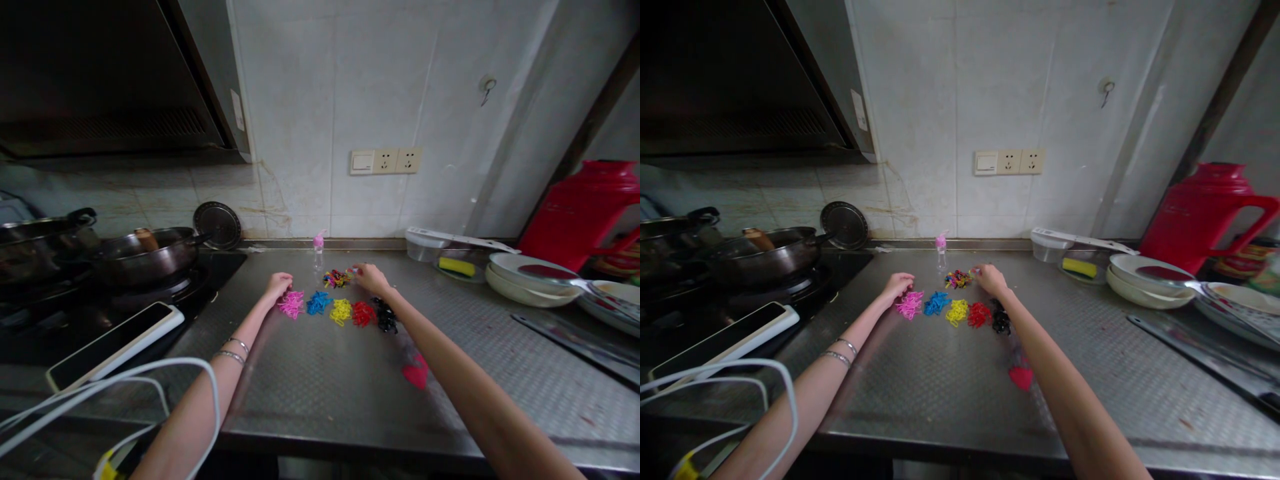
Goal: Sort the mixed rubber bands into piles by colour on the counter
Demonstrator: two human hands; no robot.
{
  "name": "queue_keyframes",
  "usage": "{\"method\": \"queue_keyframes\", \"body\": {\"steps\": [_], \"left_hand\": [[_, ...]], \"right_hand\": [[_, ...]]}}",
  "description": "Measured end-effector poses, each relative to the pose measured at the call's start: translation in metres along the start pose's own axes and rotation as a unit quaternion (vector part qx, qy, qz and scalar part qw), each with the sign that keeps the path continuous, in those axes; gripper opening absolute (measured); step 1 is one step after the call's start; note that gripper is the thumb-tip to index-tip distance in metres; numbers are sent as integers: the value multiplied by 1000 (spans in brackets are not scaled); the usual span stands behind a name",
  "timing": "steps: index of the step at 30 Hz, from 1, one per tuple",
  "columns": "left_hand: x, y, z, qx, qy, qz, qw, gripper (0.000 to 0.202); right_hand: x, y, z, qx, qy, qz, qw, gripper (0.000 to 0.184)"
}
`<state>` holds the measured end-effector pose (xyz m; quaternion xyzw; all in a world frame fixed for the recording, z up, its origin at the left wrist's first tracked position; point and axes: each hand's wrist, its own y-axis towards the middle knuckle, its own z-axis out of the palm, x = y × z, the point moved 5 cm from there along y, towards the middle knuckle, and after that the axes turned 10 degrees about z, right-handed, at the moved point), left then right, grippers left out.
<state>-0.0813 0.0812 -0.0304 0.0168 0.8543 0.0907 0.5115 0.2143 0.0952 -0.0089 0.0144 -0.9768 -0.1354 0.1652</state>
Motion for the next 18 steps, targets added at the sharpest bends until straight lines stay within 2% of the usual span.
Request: {"method": "queue_keyframes", "body": {"steps": [4,9,14,18], "left_hand": [[-1,-1,0,-1,0,3,1000,30],[1,1,0,0,-8,13,1000,31],[3,2,1,-3,1,12,1000,29],[2,1,0,-8,0,12,1000,28]], "right_hand": [[-7,-8,-10,-11,99,-23,995,34],[4,-31,-21,-15,190,-70,979,36],[26,-50,-18,60,212,-135,966,31],[28,-51,-11,88,204,-142,965,29]]}}
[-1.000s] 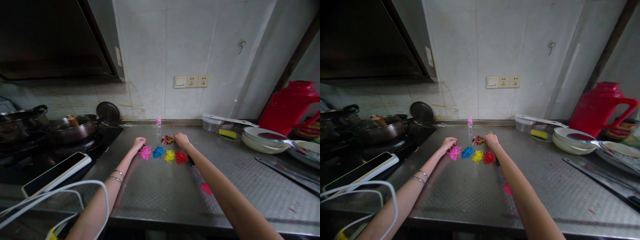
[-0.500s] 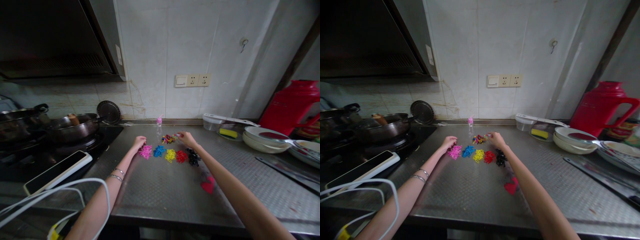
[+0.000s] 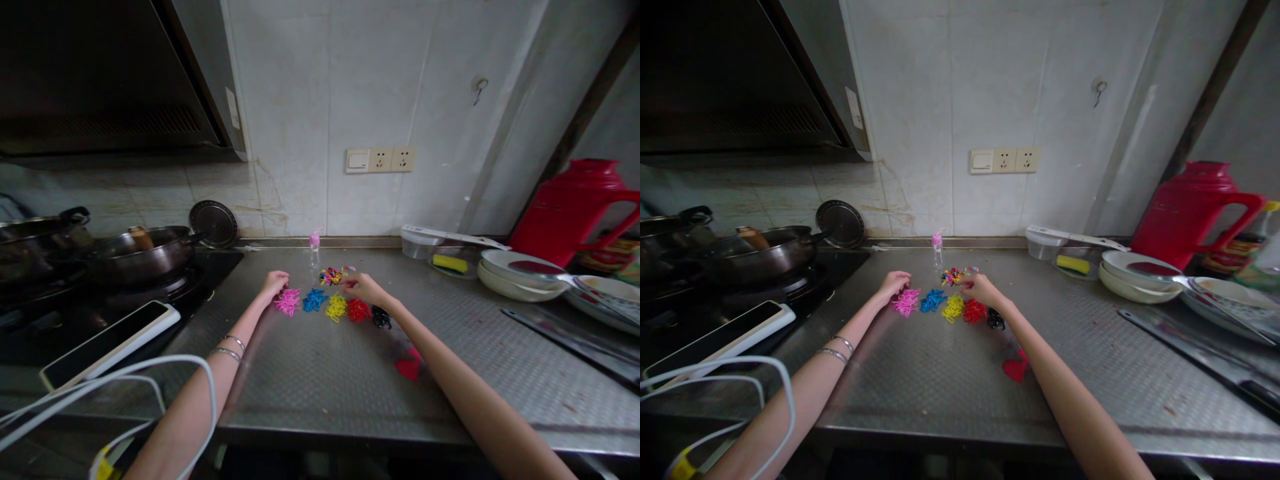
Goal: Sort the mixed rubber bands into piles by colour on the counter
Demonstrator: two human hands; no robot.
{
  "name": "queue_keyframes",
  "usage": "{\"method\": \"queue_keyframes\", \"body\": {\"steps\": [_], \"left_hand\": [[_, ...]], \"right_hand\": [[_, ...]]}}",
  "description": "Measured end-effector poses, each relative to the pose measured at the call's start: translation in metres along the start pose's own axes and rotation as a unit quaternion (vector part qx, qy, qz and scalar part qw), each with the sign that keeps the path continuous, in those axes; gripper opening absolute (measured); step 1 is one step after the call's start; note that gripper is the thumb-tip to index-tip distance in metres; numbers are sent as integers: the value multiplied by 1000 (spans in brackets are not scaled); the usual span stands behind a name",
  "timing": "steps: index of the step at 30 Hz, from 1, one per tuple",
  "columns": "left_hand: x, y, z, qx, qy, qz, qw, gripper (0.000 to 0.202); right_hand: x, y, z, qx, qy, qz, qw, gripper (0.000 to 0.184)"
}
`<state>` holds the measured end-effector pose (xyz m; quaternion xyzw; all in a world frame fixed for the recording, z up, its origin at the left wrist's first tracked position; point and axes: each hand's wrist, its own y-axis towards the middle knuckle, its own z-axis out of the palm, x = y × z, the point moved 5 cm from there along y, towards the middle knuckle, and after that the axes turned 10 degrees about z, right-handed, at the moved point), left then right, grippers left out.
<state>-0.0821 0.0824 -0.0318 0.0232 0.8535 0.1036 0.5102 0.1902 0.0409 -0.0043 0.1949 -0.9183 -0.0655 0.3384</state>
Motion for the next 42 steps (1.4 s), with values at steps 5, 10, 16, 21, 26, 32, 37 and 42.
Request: {"method": "queue_keyframes", "body": {"steps": [5,10,16,21,26,32,37,42], "left_hand": [[-1,-1,0,2,-4,1,1000,28],[-1,-1,0,8,0,2,1000,28],[1,0,0,13,6,7,1000,26],[2,1,0,16,3,7,1000,26],[3,3,2,14,-4,16,1000,26],[-6,1,0,-15,20,69,997,23],[-29,-4,7,5,82,153,985,26],[-54,-9,36,107,126,224,961,21]], "right_hand": [[-28,-2,-18,-57,-30,31,997,29],[-60,-11,-48,-107,-53,109,987,31],[-41,-12,-37,-47,-43,77,995,26],[-28,-10,-27,-43,-72,40,996,25],[-60,-17,-53,-188,-93,98,973,29],[-110,-30,-62,-244,-26,209,947,35],[-115,-31,-60,-246,-9,220,944,34],[-112,-30,-57,-236,-25,218,947,32]]}}
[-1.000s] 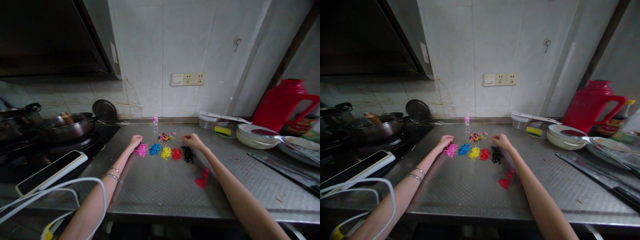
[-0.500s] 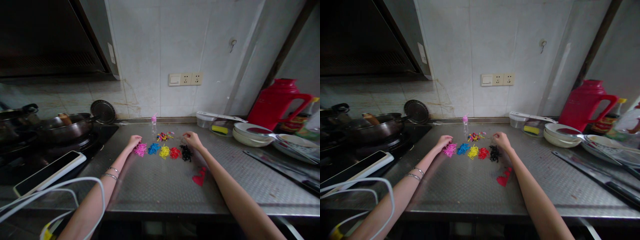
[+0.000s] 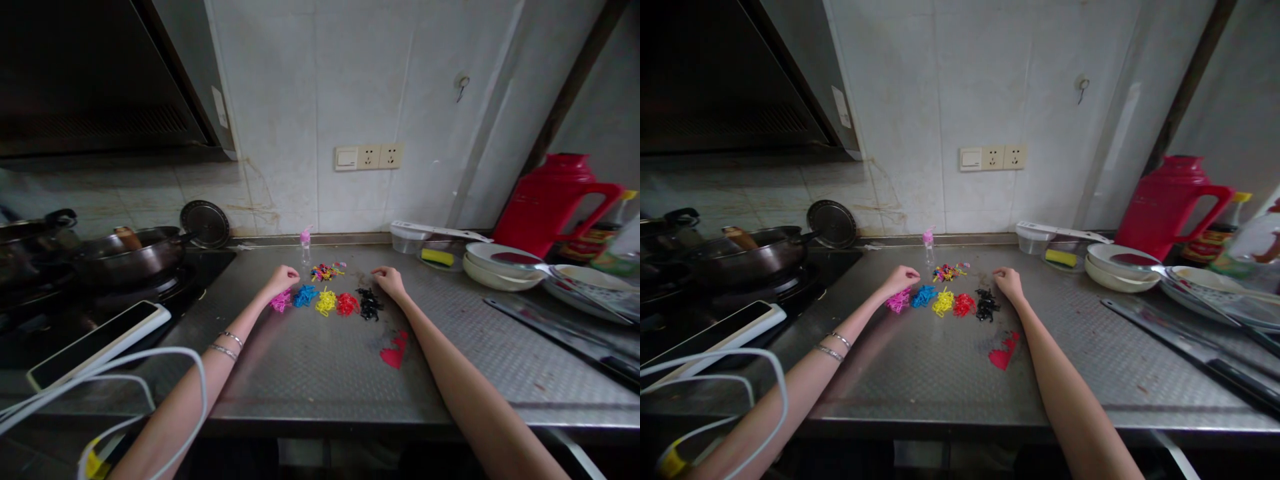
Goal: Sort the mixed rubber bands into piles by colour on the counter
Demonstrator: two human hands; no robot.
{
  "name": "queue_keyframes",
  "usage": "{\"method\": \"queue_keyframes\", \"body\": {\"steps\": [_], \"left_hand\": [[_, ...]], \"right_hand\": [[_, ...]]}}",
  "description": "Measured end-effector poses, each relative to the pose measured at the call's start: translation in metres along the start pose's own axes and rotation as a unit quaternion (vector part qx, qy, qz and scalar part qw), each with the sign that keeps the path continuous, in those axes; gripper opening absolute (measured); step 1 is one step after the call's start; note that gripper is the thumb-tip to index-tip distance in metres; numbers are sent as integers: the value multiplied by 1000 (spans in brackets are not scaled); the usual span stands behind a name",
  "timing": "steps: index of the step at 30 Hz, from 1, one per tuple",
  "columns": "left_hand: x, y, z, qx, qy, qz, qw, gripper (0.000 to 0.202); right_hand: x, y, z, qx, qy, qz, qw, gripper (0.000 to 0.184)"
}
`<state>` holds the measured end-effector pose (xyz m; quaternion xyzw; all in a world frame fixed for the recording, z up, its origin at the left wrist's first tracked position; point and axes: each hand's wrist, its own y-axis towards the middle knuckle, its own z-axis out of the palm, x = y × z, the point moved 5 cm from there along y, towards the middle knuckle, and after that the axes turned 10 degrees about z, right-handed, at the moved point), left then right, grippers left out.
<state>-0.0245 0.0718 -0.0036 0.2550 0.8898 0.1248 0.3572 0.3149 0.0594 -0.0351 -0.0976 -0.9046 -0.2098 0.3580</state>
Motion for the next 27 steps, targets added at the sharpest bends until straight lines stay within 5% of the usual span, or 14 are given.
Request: {"method": "queue_keyframes", "body": {"steps": [9,16,27], "left_hand": [[-22,25,35,60,79,10,995,21],[-20,33,40,70,157,-48,984,14],[-30,35,39,55,105,-43,992,14]], "right_hand": [[-1,1,3,7,-14,-3,1000,29],[-1,1,4,16,-22,3,1000,27],[1,0,3,22,-25,9,999,26]]}}
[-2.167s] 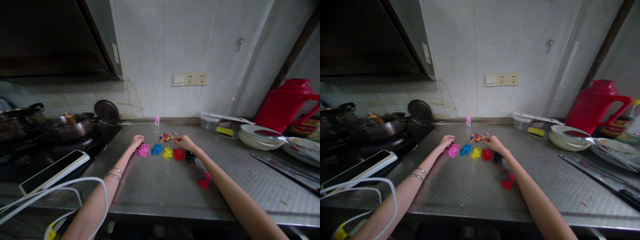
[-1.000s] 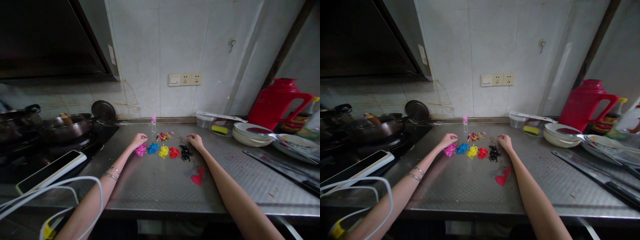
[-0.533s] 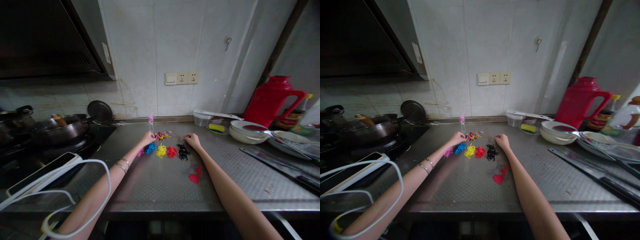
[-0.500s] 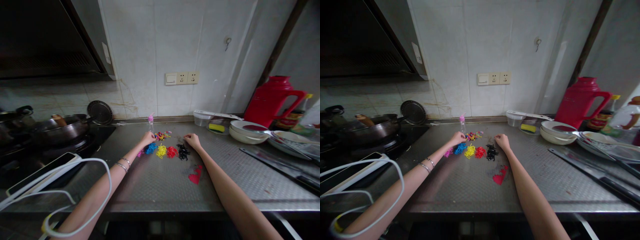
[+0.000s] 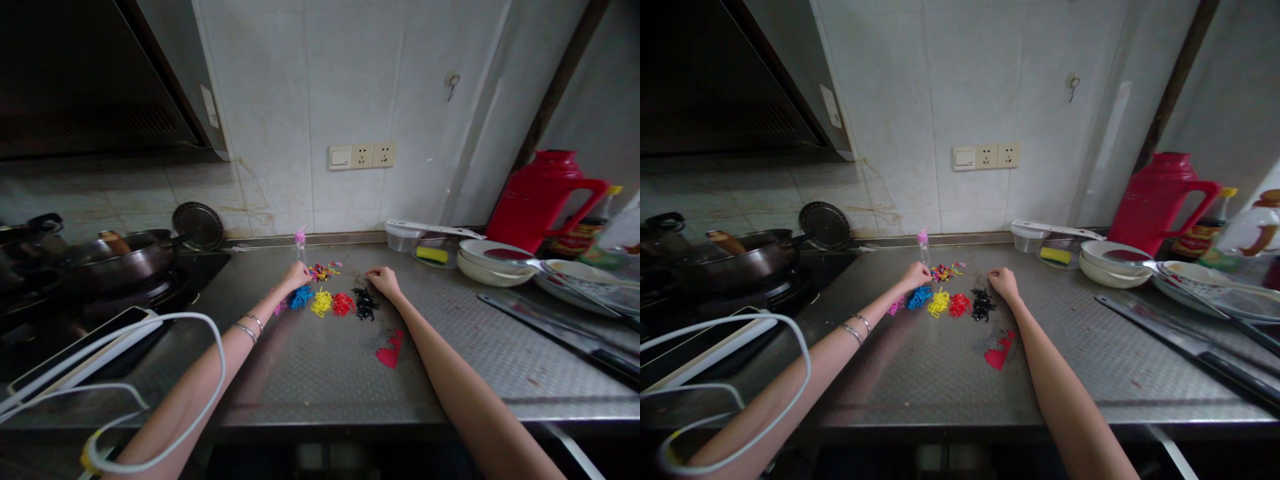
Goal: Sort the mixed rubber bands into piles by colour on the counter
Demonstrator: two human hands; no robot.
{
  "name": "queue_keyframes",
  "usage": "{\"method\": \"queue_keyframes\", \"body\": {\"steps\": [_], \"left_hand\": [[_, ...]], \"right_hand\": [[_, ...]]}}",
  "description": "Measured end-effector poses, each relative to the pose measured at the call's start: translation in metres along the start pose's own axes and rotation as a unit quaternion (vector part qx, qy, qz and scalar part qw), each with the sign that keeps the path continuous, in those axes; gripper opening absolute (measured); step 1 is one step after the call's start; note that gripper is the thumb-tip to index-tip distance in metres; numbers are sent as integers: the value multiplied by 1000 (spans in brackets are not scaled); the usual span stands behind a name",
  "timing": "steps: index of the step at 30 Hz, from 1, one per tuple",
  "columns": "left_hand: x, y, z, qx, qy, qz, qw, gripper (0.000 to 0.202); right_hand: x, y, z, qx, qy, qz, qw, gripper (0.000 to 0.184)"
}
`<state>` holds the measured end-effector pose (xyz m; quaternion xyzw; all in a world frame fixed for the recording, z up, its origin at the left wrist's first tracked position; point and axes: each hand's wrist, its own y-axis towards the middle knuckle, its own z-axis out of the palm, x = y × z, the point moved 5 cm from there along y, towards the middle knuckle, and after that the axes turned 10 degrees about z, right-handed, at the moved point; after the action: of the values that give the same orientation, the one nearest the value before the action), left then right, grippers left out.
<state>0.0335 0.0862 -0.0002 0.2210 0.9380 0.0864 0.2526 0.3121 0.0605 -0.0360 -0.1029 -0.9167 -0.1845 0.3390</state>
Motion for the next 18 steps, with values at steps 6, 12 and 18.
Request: {"method": "queue_keyframes", "body": {"steps": [6,12,18], "left_hand": [[-23,-12,-4,51,-130,104,985,16],[-36,-23,0,70,-175,140,972,20],[-9,-31,-23,-3,-245,9,970,28]], "right_hand": [[1,-2,-1,2,-8,6,1000,26],[2,-1,-1,2,-7,1,1000,26],[-1,0,1,2,-5,1,1000,27]]}}
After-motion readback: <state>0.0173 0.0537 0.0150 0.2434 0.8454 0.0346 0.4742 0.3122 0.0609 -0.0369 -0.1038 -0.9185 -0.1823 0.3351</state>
